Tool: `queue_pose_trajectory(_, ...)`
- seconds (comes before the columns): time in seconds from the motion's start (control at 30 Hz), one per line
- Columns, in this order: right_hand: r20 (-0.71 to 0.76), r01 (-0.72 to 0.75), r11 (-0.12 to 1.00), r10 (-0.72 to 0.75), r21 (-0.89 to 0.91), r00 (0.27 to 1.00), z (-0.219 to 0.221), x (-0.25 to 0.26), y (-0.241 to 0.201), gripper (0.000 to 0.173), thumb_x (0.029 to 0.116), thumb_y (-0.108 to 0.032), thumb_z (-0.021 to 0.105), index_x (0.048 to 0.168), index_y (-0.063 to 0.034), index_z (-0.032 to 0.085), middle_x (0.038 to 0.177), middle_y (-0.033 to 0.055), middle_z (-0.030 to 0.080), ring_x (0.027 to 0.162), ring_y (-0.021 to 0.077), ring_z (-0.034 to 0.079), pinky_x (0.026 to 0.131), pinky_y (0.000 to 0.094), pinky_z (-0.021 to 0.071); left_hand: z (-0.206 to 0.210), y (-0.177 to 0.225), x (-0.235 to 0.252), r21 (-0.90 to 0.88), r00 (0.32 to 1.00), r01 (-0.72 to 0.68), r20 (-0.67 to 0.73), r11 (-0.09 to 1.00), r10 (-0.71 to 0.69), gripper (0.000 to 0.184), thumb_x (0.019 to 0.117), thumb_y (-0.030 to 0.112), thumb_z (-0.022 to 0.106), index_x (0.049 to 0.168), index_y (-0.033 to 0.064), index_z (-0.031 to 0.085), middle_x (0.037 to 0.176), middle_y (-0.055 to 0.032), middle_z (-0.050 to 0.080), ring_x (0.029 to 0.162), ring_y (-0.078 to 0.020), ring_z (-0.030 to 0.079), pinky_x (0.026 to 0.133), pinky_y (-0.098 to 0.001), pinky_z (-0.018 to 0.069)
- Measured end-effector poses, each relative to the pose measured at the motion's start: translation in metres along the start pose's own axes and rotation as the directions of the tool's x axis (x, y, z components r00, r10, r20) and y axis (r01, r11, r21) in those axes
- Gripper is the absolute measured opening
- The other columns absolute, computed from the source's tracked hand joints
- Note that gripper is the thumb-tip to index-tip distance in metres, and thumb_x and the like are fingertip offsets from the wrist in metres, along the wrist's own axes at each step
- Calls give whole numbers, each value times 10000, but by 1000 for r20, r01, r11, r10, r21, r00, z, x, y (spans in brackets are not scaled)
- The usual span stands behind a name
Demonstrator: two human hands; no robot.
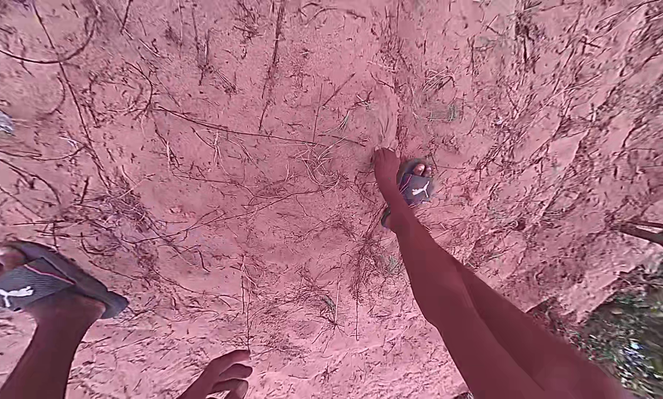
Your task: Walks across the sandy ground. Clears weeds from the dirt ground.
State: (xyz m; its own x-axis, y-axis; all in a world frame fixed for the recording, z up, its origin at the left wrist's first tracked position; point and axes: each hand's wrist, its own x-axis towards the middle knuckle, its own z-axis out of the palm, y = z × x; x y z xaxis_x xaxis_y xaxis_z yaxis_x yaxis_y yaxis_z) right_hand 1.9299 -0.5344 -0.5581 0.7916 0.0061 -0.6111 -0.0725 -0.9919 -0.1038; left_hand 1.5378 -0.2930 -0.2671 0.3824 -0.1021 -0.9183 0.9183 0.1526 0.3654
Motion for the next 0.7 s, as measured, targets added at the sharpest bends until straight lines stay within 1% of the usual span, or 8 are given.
queue_pose_trajectory(0.1, -52, 238, 963, -234, 128, 971, 20, -81, -38, 377, 1053, -141, 448, 832, 97, 640, 732, 238, 628, 741, 394, 650, 728, 570, 481, -17, -21, 2, 22, 989, 30, -143, 999, -27, 371, 1011, 121, 512, 1325, -65, 581, 1106, -205, 721, 970, -253, 723, 840, -415, 587)
queue_pose_trajectory(0.17, 51, 439, 884, -451, 163, 891, 27, -175, -66, 341, 1012, -134, 494, 774, 64, 636, 620, 182, 590, 603, 355, 631, 590, 536, 485, -19, -47, 5, 27, 973, 51, -226, 998, -43, 374, 1000, 156, 522, 1310, -35, 608, 1094, -204, 726, 957, -288, 726, 825, -467, 586)
queue_pose_trajectory(0.23, 368, 523, 843, -529, 127, 764, 26, -259, -98, 349, 1045, -209, 502, 905, 55, 682, 760, 209, 669, 765, 384, 698, 699, 544, 529, -23, -72, 11, 28, 955, 55, -292, 998, -45, 366, 987, 166, 529, 1283, -26, 627, 1057, -205, 730, 914, -308, 726, 794, -497, 580)
queue_pose_trajectory(0.3, 490, 638, 769, -574, 46, 656, 29, -296, -113, 383, 1040, -305, 549, 1041, 42, 712, 883, 237, 711, 890, 413, 719, 764, 544, 551, -33, -83, 13, 22, 949, 103, -300, 994, -91, 333, 1012, 139, 544, 1288, -32, 616, 1056, -225, 724, 893, -326, 720, 788, -511, 566)
queue_pose_trajectory(0.37, 445, 640, 766, -555, -55, 702, 30, -268, -119, 355, 1023, -288, 599, 1156, 22, 709, 977, 253, 716, 967, 436, 706, 804, 552, 555, -44, -79, 19, 6, 937, 142, -322, 990, -133, 317, 1028, 134, 563, 1295, -30, 615, 1064, -237, 720, 904, -345, 717, 816, -535, 558)
queue_pose_trajectory(0.53, 375, 661, 623, -544, -418, 750, 27, -101, -126, 345, 969, 52, 554, 1287, -17, 666, 1378, 247, 601, 1222, 465, 605, 890, 555, 561, -54, -58, 26, -78, 942, 80, -319, 994, -101, 351, 985, 182, 532, 1287, 35, 633, 1043, -155, 727, 890, -252, 718, 756, -451, 574)
queue_pose_trajectory(0.63, 444, 681, 529, -517, -506, 732, 22, -30, -119, 523, 881, 62, 665, 1386, -69, 625, 1525, 181, 514, 1429, 450, 426, 1073, 620, 411, -58, -51, 26, -139, 941, 72, -320, 988, -113, 368, 966, 192, 539, 1286, 35, 630, 1039, -116, 725, 882, -190, 712, 725, -370, 580)
queue_pose_trajectory(0.7, 448, 721, 489, -567, -491, 691, 20, -10, -97, 615, 885, 66, 616, 1458, -152, 573, 1618, 75, 438, 1507, 411, 345, 1089, 658, 385, -61, -47, 25, -141, 942, 92, -308, 986, -132, 377, 969, 212, 547, 1296, 43, 627, 1051, -103, 730, 896, -176, 719, 733, -351, 588)
